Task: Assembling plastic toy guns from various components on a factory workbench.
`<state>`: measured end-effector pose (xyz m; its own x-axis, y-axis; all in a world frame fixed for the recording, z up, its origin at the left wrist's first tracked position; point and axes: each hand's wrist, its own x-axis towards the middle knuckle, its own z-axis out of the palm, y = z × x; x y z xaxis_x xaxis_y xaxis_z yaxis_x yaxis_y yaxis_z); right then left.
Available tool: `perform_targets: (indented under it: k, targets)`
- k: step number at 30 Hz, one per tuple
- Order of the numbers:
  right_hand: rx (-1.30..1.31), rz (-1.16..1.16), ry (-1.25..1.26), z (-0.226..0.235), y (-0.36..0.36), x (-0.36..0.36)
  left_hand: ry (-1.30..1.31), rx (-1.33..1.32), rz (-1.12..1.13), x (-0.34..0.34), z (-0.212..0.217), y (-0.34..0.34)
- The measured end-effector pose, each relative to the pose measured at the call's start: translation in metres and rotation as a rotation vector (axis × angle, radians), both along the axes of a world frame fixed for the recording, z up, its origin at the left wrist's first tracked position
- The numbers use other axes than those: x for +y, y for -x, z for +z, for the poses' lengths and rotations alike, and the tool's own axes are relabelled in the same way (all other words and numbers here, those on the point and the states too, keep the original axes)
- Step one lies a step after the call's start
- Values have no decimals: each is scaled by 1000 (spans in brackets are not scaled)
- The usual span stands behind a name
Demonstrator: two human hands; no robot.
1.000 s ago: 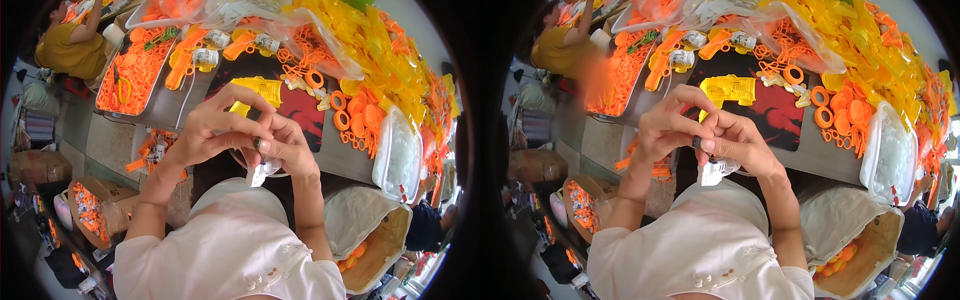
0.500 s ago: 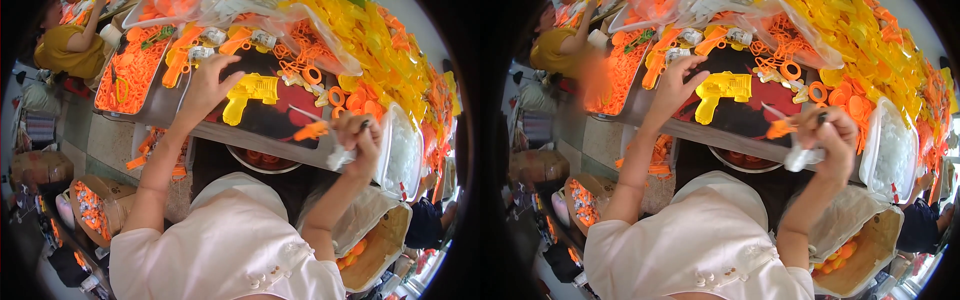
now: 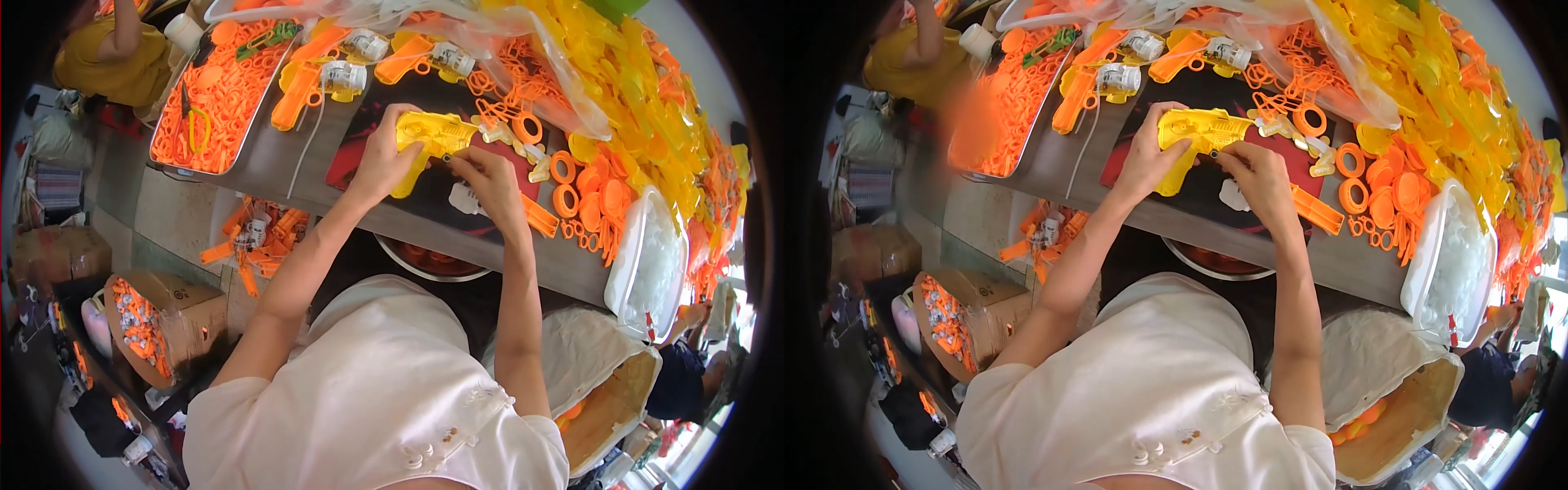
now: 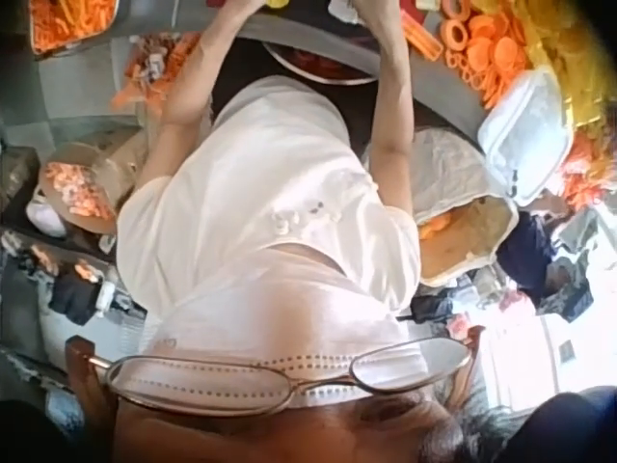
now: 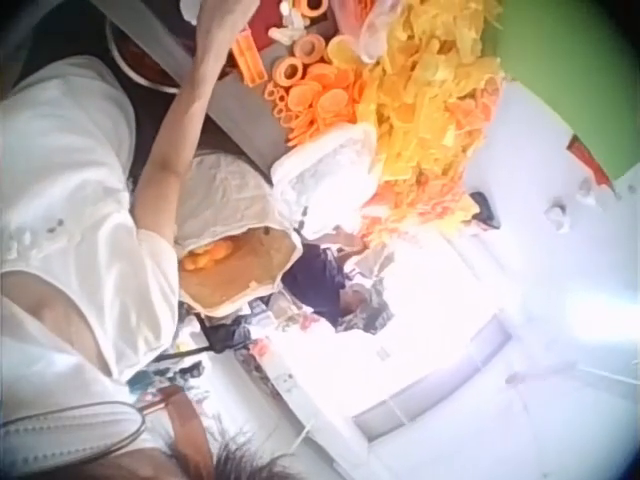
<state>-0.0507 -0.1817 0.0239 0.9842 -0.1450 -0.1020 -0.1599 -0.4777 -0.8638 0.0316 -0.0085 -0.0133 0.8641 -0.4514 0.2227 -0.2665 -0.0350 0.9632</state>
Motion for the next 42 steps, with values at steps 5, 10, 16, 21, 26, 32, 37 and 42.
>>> perform_targets:
  k: [5,10,16,21,26,32,37,42]
  targets:
    - [-323,-57,66,-7,2,2,-96,-83,39,-2,18,2]
    - [-272,-65,67,-4,4,4,-129,-176,75,-6,23,6]
    - [-169,-43,106,11,1,0,-203,-334,134,-12,38,17]
    - [-96,-110,71,5,-4,-4,-232,-415,140,-17,37,19]
    - [56,-14,235,15,-7,4,47,412,-36,10,16,15]
    - [109,-31,428,17,-19,14,-619,-764,442,2,30,25]
    - [-201,-164,230,22,10,4,-391,-573,281,14,5,23]
    - [-144,-331,691,15,88,-38,-433,-659,253,2,14,25]
